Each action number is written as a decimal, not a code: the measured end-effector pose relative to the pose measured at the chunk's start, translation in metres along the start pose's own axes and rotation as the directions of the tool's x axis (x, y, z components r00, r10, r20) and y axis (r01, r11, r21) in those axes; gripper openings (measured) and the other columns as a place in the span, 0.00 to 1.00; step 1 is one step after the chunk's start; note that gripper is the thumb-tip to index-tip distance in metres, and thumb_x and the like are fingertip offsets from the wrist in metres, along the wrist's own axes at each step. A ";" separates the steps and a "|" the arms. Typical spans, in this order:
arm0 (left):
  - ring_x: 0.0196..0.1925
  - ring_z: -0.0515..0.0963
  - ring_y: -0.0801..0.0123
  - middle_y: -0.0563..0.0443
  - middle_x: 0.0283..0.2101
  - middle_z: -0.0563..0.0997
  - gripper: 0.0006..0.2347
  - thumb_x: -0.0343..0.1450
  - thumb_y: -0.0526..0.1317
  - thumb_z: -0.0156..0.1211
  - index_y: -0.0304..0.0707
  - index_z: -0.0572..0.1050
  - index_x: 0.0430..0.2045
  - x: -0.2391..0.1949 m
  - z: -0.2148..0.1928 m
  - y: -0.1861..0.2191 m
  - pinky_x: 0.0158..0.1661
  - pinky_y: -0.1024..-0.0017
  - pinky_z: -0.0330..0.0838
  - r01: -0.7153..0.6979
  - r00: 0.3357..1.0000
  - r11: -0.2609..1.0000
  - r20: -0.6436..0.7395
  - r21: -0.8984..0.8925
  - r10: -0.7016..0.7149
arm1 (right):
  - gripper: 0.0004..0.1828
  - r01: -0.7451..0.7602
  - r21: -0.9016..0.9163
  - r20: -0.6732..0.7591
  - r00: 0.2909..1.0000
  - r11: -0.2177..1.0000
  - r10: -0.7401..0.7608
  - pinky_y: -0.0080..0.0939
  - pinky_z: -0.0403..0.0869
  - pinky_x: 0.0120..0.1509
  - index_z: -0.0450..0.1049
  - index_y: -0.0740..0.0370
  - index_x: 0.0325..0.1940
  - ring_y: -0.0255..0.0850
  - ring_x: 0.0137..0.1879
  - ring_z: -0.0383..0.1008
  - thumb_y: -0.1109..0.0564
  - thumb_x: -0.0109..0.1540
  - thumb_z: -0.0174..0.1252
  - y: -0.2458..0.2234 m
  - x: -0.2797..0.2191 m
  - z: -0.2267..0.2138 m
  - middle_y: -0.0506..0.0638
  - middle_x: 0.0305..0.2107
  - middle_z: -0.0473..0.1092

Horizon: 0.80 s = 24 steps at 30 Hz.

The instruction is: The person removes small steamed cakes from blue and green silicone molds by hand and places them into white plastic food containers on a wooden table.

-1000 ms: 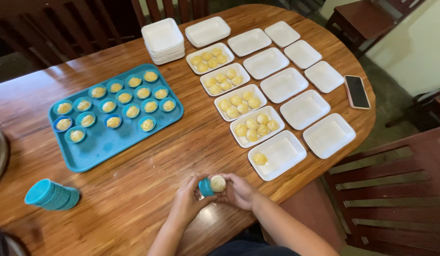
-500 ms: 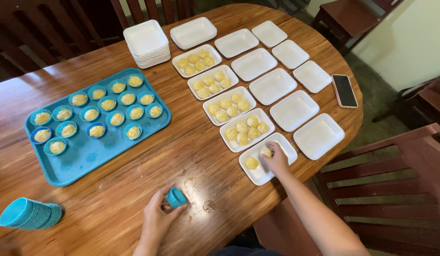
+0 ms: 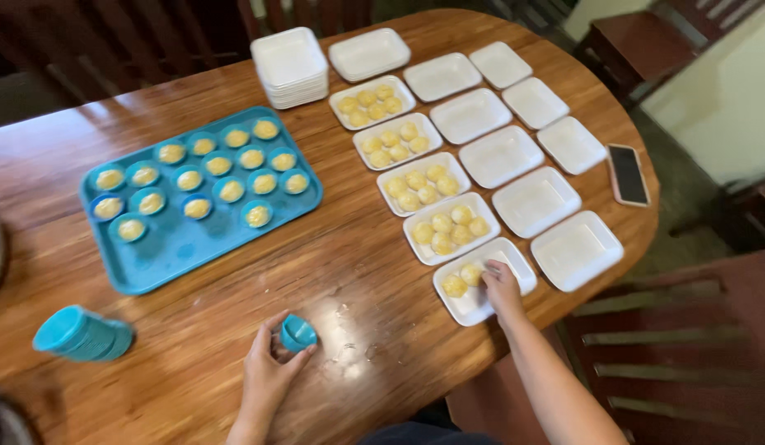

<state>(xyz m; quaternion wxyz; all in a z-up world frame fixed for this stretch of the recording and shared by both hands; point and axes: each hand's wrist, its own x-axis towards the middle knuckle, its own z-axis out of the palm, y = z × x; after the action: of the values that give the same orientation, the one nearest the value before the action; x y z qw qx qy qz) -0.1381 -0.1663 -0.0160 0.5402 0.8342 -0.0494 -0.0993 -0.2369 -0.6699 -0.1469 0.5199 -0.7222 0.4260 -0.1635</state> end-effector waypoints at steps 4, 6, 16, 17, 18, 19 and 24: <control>0.54 0.83 0.66 0.46 0.61 0.76 0.37 0.54 0.34 0.80 0.39 0.66 0.59 0.023 -0.034 -0.029 0.51 0.74 0.80 -0.102 0.976 0.949 -0.214 -0.299 0.037 | 0.23 0.020 0.066 -0.055 0.998 0.998 -0.017 0.45 0.70 0.46 0.68 0.50 0.65 0.43 0.48 0.72 0.53 0.64 0.59 -0.007 0.010 -0.012 0.52 0.51 0.72; 0.58 0.79 0.63 0.46 0.61 0.77 0.35 0.57 0.38 0.78 0.39 0.68 0.60 0.038 -0.090 -0.012 0.56 0.71 0.74 -0.230 0.862 0.970 -0.479 -0.077 0.167 | 0.21 0.123 0.102 0.029 0.992 0.987 -0.126 0.41 0.71 0.48 0.69 0.57 0.65 0.43 0.48 0.73 0.57 0.67 0.58 -0.050 -0.014 -0.005 0.55 0.48 0.73; 0.67 0.67 0.45 0.43 0.66 0.69 0.34 0.61 0.64 0.63 0.51 0.70 0.61 0.129 -0.221 -0.115 0.66 0.52 0.55 0.442 0.599 0.889 -0.777 0.119 -0.193 | 0.18 0.068 0.306 0.553 0.799 0.950 -0.235 0.48 0.76 0.53 0.72 0.72 0.63 0.55 0.43 0.78 0.65 0.70 0.49 -0.142 -0.093 0.098 0.69 0.45 0.77; 0.67 0.67 0.45 0.43 0.66 0.69 0.34 0.61 0.64 0.63 0.51 0.70 0.61 0.124 -0.215 -0.106 0.66 0.52 0.55 0.442 0.596 0.889 -0.779 0.117 -0.193 | 0.18 0.070 0.307 0.555 0.797 0.949 -0.238 0.48 0.76 0.53 0.72 0.72 0.63 0.55 0.43 0.78 0.65 0.70 0.49 -0.140 -0.094 0.105 0.69 0.45 0.77; 0.71 0.61 0.42 0.39 0.70 0.64 0.38 0.61 0.62 0.65 0.44 0.66 0.64 0.121 -0.209 -0.096 0.66 0.45 0.54 0.427 0.546 0.889 -0.831 0.164 -0.109 | 0.19 0.015 0.288 0.596 0.780 0.957 -0.191 0.48 0.76 0.55 0.73 0.73 0.63 0.58 0.45 0.79 0.66 0.69 0.50 -0.138 -0.094 0.111 0.70 0.45 0.77; 0.74 0.56 0.40 0.35 0.73 0.59 0.41 0.62 0.61 0.67 0.38 0.62 0.68 0.118 -0.203 -0.087 0.66 0.39 0.52 0.414 0.493 0.885 -0.870 0.215 -0.019 | 0.20 -0.041 0.269 0.634 0.760 0.962 -0.144 0.49 0.76 0.58 0.73 0.74 0.63 0.61 0.47 0.79 0.67 0.68 0.50 -0.136 -0.096 0.119 0.72 0.45 0.77; 0.55 0.75 0.47 0.38 0.52 0.77 0.18 0.69 0.41 0.65 0.33 0.74 0.53 0.190 -0.184 -0.035 0.57 0.55 0.67 -0.070 0.585 0.886 -0.700 0.458 0.408 | 0.20 -0.096 0.280 0.680 0.722 0.955 -0.127 0.48 0.77 0.54 0.75 0.74 0.62 0.59 0.44 0.81 0.68 0.66 0.52 -0.092 -0.078 0.146 0.74 0.42 0.80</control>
<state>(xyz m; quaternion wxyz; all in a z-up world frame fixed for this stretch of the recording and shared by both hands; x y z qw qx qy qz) 0.0862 -0.0240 0.0035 0.3417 0.8663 0.0575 0.3597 -0.1426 -0.5107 -0.1082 0.7415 -0.6482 0.1657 0.0514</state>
